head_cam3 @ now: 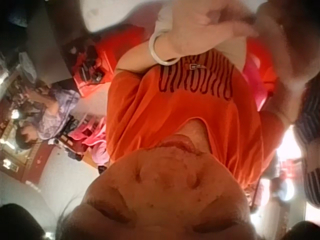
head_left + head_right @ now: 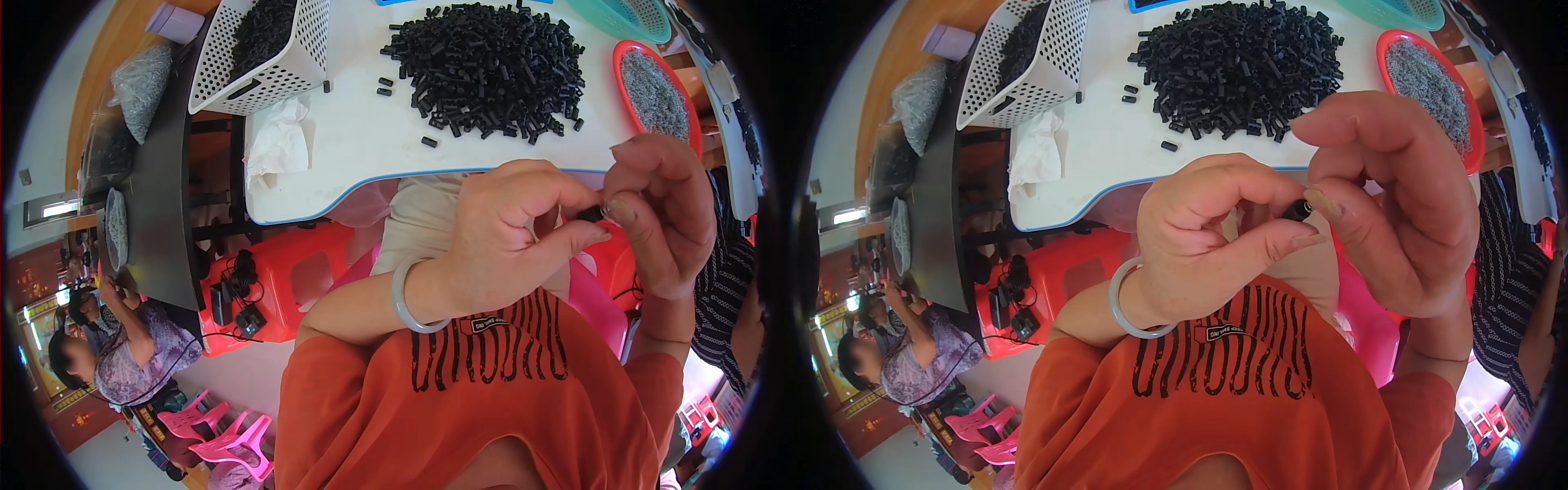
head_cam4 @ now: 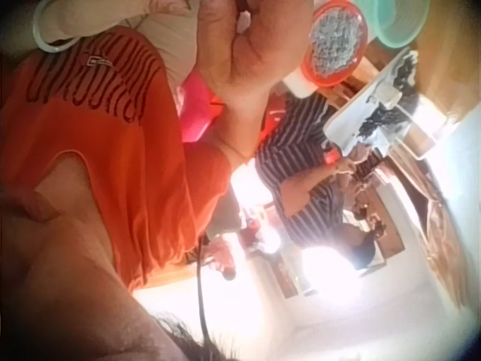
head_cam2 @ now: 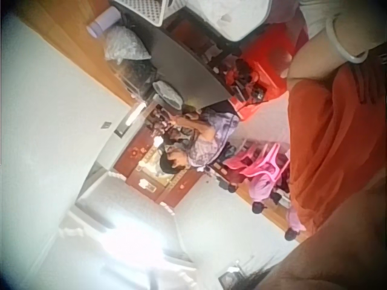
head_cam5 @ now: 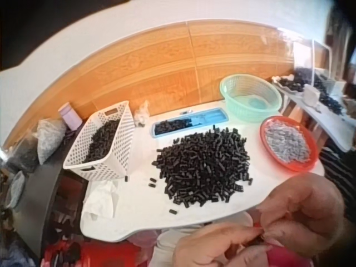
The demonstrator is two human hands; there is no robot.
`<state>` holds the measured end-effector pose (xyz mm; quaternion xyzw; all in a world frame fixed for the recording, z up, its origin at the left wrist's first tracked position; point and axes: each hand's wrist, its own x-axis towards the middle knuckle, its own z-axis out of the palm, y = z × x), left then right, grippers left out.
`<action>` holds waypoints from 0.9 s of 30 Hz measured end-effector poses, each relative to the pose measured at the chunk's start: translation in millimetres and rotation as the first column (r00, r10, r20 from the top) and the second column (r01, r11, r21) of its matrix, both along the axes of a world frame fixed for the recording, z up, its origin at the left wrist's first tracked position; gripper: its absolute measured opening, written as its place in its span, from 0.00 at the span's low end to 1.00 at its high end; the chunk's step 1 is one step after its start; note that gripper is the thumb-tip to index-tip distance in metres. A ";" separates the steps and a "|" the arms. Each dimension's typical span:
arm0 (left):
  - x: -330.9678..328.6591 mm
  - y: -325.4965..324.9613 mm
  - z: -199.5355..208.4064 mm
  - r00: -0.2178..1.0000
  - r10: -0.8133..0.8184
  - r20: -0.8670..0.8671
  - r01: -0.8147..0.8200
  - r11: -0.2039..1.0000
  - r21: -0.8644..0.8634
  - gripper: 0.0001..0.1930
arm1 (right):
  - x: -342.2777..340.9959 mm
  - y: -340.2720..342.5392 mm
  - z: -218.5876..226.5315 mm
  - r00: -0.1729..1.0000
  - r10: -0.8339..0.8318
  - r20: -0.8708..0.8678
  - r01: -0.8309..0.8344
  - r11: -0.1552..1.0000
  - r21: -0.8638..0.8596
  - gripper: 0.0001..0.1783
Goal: Inserting small metal pins into plastic grommet components manually at a workbench.
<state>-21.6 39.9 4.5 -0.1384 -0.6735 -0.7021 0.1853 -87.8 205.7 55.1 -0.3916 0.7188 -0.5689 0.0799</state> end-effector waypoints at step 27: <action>8.7 -15.6 -6.4 0.971 -0.144 0.189 0.114 0.980 0.164 0.11 | -12.6 1.1 -15.5 0.988 -0.102 0.116 0.113 0.990 -0.091 0.14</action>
